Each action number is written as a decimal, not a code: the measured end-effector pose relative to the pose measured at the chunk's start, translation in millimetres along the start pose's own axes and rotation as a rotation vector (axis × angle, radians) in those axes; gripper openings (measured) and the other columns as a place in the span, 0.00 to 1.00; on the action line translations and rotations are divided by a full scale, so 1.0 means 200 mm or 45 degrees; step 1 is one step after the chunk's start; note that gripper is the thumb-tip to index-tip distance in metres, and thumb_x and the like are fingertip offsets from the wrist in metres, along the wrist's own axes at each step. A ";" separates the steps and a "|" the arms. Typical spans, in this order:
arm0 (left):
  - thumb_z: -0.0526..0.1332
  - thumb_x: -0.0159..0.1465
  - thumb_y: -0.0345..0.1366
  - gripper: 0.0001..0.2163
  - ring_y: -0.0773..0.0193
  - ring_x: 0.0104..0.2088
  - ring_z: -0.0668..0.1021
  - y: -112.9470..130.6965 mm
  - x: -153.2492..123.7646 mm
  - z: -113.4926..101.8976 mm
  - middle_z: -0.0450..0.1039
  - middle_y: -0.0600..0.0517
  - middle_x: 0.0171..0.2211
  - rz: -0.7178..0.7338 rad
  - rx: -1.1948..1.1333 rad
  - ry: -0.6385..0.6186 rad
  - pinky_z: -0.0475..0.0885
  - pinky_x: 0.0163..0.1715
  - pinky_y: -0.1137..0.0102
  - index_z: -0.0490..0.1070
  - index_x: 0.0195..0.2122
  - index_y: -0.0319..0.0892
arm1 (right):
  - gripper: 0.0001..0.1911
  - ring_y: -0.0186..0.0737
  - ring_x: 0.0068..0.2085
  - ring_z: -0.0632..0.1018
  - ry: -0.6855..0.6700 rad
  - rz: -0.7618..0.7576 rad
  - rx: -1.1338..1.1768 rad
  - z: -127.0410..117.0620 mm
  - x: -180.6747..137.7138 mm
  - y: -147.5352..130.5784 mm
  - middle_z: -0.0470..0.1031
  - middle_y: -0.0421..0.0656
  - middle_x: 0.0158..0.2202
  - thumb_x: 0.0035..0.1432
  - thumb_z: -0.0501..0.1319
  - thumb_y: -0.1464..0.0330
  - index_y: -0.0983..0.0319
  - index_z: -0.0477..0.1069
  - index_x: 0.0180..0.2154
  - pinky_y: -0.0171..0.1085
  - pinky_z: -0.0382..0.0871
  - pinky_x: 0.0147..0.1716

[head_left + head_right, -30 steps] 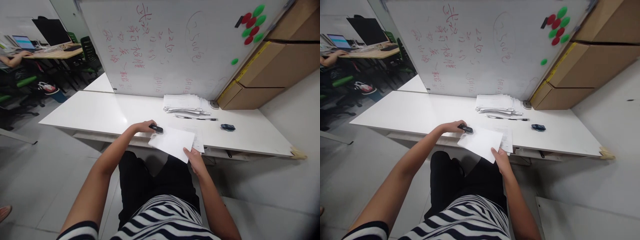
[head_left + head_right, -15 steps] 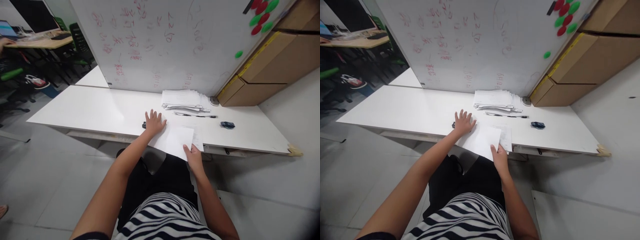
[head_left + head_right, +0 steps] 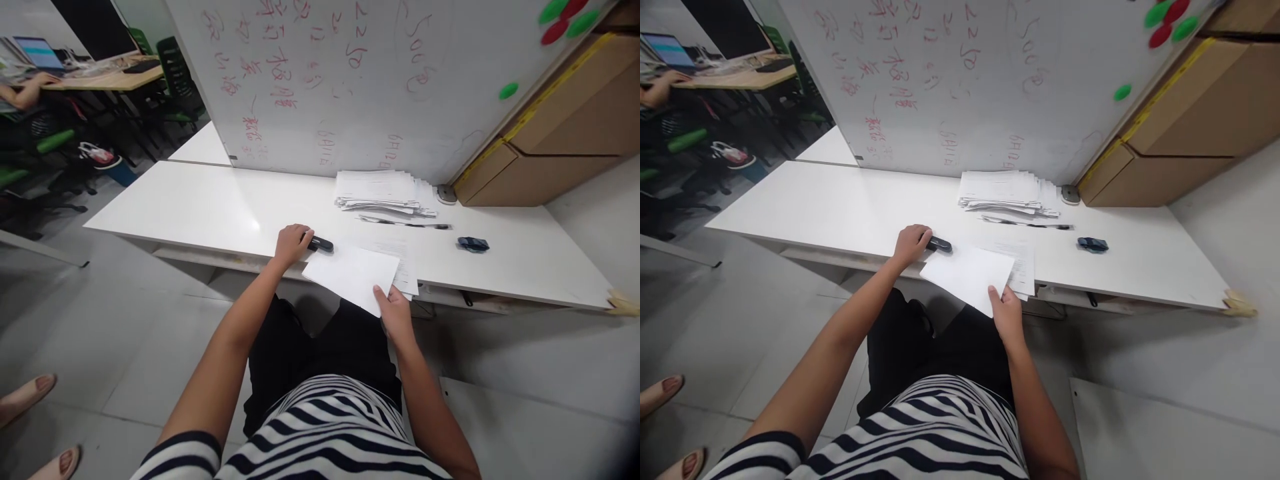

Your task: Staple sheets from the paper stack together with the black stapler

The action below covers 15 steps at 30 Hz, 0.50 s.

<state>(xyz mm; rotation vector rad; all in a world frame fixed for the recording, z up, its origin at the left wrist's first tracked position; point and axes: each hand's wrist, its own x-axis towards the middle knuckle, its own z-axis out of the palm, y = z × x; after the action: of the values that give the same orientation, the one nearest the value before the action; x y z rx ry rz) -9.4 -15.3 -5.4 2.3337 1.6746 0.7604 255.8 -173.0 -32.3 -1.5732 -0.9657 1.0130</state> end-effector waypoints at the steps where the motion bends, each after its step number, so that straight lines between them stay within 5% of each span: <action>1: 0.44 0.69 0.47 0.20 0.57 0.43 0.74 -0.01 0.00 0.01 0.76 0.48 0.40 -0.015 0.006 0.006 0.64 0.43 0.63 0.74 0.39 0.44 | 0.26 0.53 0.48 0.77 0.011 -0.011 -0.025 0.00 0.00 -0.01 0.79 0.49 0.46 0.52 0.63 0.51 0.62 0.76 0.45 0.50 0.68 0.49; 6: 0.48 0.68 0.50 0.21 0.59 0.37 0.74 -0.05 0.02 0.03 0.76 0.50 0.32 -0.085 -0.126 0.050 0.64 0.39 0.65 0.73 0.29 0.45 | 0.21 0.48 0.45 0.78 0.118 -0.102 -0.050 -0.08 0.02 -0.07 0.80 0.46 0.43 0.53 0.64 0.53 0.62 0.77 0.41 0.46 0.69 0.48; 12: 0.53 0.66 0.49 0.18 0.58 0.41 0.73 -0.12 0.03 0.05 0.75 0.47 0.35 -0.328 -0.161 0.383 0.64 0.46 0.63 0.70 0.27 0.44 | 0.19 0.39 0.35 0.79 0.464 -0.153 0.292 -0.30 0.10 -0.17 0.80 0.42 0.35 0.48 0.68 0.57 0.63 0.76 0.38 0.39 0.72 0.40; 15: 0.53 0.65 0.50 0.17 0.57 0.41 0.73 -0.13 0.03 0.06 0.74 0.47 0.35 -0.379 -0.156 0.377 0.64 0.45 0.63 0.70 0.29 0.44 | 0.19 0.40 0.36 0.79 0.438 -0.121 0.282 -0.37 0.13 -0.17 0.80 0.42 0.35 0.47 0.69 0.58 0.63 0.76 0.37 0.39 0.73 0.39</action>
<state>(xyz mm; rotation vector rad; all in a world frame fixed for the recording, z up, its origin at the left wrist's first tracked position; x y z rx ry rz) -23.2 1.5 -25.3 1.9033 1.9693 1.1486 331.1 -164.7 9.5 -1.4417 -0.6605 0.7251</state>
